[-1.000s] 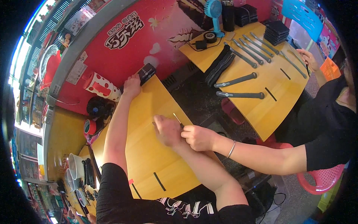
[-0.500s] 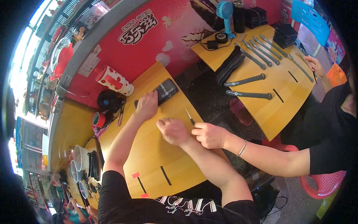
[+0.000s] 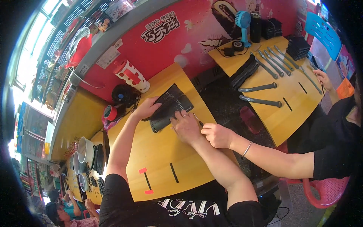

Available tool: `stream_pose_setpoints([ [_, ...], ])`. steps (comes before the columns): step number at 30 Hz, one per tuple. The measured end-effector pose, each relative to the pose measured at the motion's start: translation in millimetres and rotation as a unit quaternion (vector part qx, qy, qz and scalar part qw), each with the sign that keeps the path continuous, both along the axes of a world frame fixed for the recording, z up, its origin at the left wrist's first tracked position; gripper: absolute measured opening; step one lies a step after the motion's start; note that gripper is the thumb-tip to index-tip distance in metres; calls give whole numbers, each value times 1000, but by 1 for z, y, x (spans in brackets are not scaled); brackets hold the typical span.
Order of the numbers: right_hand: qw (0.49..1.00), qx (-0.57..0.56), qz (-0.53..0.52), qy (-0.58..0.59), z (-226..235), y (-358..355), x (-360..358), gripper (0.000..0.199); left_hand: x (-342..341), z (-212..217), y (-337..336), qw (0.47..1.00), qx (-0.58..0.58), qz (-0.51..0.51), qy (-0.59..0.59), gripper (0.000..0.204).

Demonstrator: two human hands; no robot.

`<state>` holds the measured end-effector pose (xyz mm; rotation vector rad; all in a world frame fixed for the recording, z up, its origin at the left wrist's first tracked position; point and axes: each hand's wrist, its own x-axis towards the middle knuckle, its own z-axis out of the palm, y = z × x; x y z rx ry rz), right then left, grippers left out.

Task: Assembling black elastic rubber straps by manually attaching plastic connectors and securing them with a small tool.

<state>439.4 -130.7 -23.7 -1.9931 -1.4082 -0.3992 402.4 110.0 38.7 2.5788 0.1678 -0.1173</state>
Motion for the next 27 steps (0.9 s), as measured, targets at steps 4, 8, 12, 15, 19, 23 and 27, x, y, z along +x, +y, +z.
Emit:
stream_pose_setpoints([
  [4, 1000, -21, 1, 10, 1, -1, 1, 32, 4, -6, 5, 999, -10, -24, -20, 24],
  [8, 999, -38, 2, 13, -1, -2, 3, 32, 7, 1, -5, 1000, 16, -13, 6, 23],
  [12, 1000, -21, -1, 13, -3, 1, 2, 31, 4, 8, -20, 998, 50, -36, -3, 26],
  [15, 1000, -13, 0, 15, -1, 0, 2, 29, 2, 6, -38, 991, 118, -56, -35, 34],
  [19, 997, -70, 4, 45, 0, -1, 1, 34, -4, 0, -53, 970, 235, -65, -26, 49],
  [23, 997, -64, 4, 39, 2, -1, 2, 32, -12, -10, -57, 966, 236, -60, -82, 50],
  [27, 997, -73, 8, 32, -2, 0, 3, 31, -3, -3, -49, 982, 189, -1, 21, 48],
])
